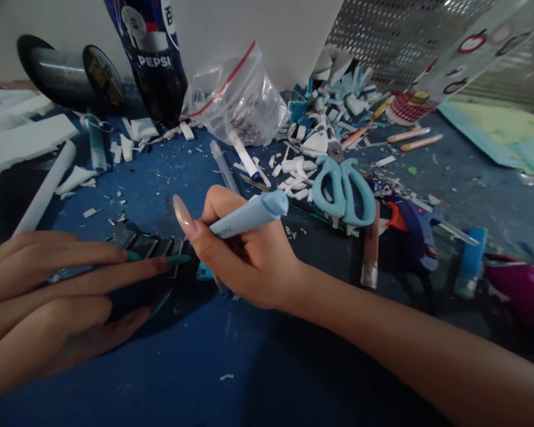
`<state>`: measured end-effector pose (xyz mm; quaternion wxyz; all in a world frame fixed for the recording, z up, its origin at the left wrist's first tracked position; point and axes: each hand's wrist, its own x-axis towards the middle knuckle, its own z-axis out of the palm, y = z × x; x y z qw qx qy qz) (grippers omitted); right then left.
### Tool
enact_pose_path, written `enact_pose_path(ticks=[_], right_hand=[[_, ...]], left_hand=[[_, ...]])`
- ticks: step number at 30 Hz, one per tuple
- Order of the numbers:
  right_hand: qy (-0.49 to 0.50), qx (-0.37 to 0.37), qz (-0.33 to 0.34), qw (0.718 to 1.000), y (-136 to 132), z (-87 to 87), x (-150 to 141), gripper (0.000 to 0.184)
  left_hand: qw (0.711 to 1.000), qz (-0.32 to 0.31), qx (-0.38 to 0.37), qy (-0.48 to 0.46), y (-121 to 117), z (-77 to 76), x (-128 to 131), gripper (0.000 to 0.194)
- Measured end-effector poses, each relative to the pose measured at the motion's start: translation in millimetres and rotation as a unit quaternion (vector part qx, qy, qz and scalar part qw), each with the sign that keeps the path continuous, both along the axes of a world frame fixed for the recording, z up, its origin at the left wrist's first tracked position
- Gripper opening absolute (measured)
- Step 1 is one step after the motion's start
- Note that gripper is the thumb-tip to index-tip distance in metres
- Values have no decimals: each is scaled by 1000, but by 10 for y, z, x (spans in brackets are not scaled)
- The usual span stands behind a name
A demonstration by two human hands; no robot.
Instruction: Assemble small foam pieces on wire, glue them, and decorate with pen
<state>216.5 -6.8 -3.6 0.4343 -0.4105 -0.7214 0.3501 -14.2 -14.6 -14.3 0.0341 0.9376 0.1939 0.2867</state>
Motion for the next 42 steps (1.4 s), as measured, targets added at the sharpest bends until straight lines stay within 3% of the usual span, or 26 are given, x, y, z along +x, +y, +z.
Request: enact_pose_path(ticks=[4,20,27,42], right_hand=[[-1,-9,3,1000,11,-7,-8,27],[-2,-64,14,998,25,-6,-46,30],[12,-21,1,1000,1,4,-34,30],[4,-72,4,997,4,0,-29,29]], left_hand=[[993,-28,96,58,69,54,8,21],[990,-23,117,70,77,55,6,15],[991,-24,116,65,92,73,11,14],[991,-45,109,64,89,53,-15,14]])
